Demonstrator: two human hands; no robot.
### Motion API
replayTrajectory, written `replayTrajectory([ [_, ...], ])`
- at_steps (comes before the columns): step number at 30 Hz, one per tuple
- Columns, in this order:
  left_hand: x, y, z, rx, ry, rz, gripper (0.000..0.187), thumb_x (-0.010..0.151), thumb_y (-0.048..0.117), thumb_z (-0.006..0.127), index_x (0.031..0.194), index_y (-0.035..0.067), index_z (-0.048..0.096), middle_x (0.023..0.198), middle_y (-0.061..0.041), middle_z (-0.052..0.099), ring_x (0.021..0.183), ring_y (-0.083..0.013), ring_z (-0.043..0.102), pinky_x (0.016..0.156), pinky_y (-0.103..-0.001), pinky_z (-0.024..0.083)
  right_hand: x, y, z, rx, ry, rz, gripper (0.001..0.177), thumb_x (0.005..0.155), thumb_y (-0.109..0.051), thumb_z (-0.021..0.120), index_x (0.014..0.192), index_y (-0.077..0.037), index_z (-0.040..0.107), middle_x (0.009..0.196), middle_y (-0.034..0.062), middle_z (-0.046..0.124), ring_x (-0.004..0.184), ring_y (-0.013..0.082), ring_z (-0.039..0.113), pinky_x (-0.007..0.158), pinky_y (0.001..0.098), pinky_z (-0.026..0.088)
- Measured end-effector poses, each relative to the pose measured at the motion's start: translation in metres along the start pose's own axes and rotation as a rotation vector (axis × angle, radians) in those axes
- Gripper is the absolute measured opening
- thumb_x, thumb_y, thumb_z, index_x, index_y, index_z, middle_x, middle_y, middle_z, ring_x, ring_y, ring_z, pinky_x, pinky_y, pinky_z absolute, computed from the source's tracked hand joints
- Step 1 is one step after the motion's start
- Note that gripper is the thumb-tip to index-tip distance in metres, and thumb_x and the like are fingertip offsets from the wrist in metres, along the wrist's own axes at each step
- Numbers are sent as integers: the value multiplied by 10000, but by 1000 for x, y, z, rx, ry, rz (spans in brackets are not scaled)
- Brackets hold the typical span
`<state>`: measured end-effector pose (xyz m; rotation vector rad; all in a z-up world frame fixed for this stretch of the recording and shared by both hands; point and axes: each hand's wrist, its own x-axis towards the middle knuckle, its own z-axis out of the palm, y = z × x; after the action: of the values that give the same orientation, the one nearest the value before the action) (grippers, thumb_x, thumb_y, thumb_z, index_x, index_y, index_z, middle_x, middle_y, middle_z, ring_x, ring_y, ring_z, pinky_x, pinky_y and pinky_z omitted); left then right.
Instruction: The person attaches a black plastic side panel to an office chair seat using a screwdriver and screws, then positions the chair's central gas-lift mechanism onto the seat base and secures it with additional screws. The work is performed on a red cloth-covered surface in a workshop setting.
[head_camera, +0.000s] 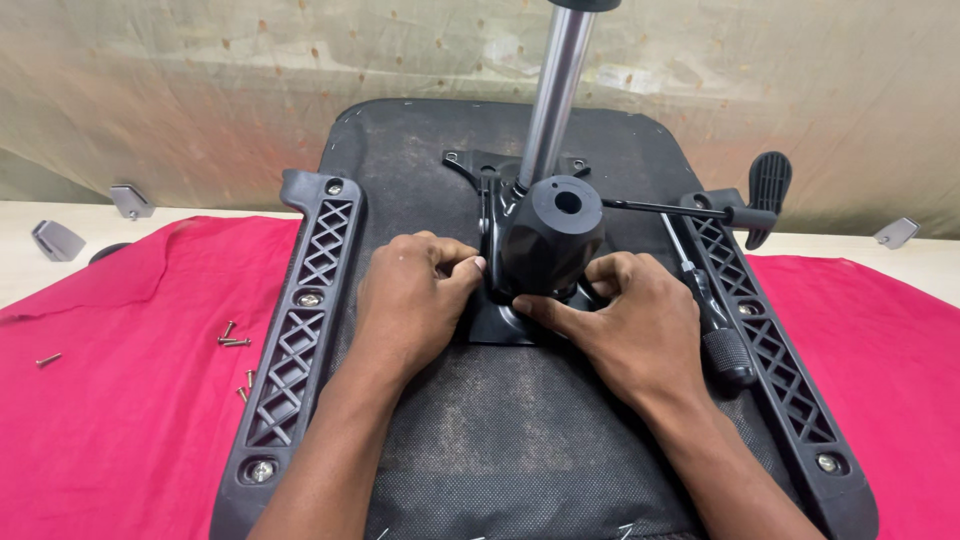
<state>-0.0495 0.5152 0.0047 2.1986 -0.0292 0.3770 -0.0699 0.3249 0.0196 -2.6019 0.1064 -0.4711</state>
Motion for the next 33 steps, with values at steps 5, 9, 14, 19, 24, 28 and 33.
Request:
replayTrajectory([
  [5,-2,1,-1,37,-16,-27,224,811,289,738,940,128,825,843,-103,790,736,-242,770,721,-374,581,0,-2,-4,61,-49,-6,727,525,-580,927,921,6,759,887,126,724,811,241,728,768,379,569],
  [9,-4,0,2,16,7,-17,210,802,272,746,931,127,826,851,-95,790,725,-238,771,710,-366,582,1,3,-2,-9,-107,33,717,576,-556,926,988,4,749,892,121,686,833,256,695,767,383,552],
  [14,-9,-5,-2,-27,62,107,193,810,241,776,926,95,825,882,-133,780,754,-253,764,720,-365,578,-6,27,-10,288,-72,-247,520,732,-253,782,1192,-22,709,992,101,669,914,226,683,779,353,554],
  [19,-26,-3,-7,-2,74,-9,180,809,232,790,908,84,820,880,-109,763,738,-255,734,699,-372,556,-17,39,-7,249,11,-223,331,843,-21,645,1161,-48,736,999,112,681,900,224,708,785,345,559],
  [24,-41,-2,-15,49,118,0,154,821,202,776,900,75,810,852,-108,719,710,-272,704,689,-399,535,-21,36,-9,251,14,-180,242,883,9,639,1078,-58,768,984,80,714,872,213,727,783,335,566],
  [28,-46,-4,-15,91,128,60,132,861,174,743,905,67,808,861,-131,699,762,-310,685,735,-429,520,-21,31,-10,240,12,-177,250,873,5,649,1071,-78,777,1011,62,727,887,211,732,794,333,568],
  [33,-48,-4,-12,139,166,136,136,889,161,716,886,56,802,853,-153,686,831,-341,667,787,-461,502,-21,31,-11,258,8,-170,262,872,9,649,1074,-92,780,1012,62,734,887,211,734,787,331,567],
])
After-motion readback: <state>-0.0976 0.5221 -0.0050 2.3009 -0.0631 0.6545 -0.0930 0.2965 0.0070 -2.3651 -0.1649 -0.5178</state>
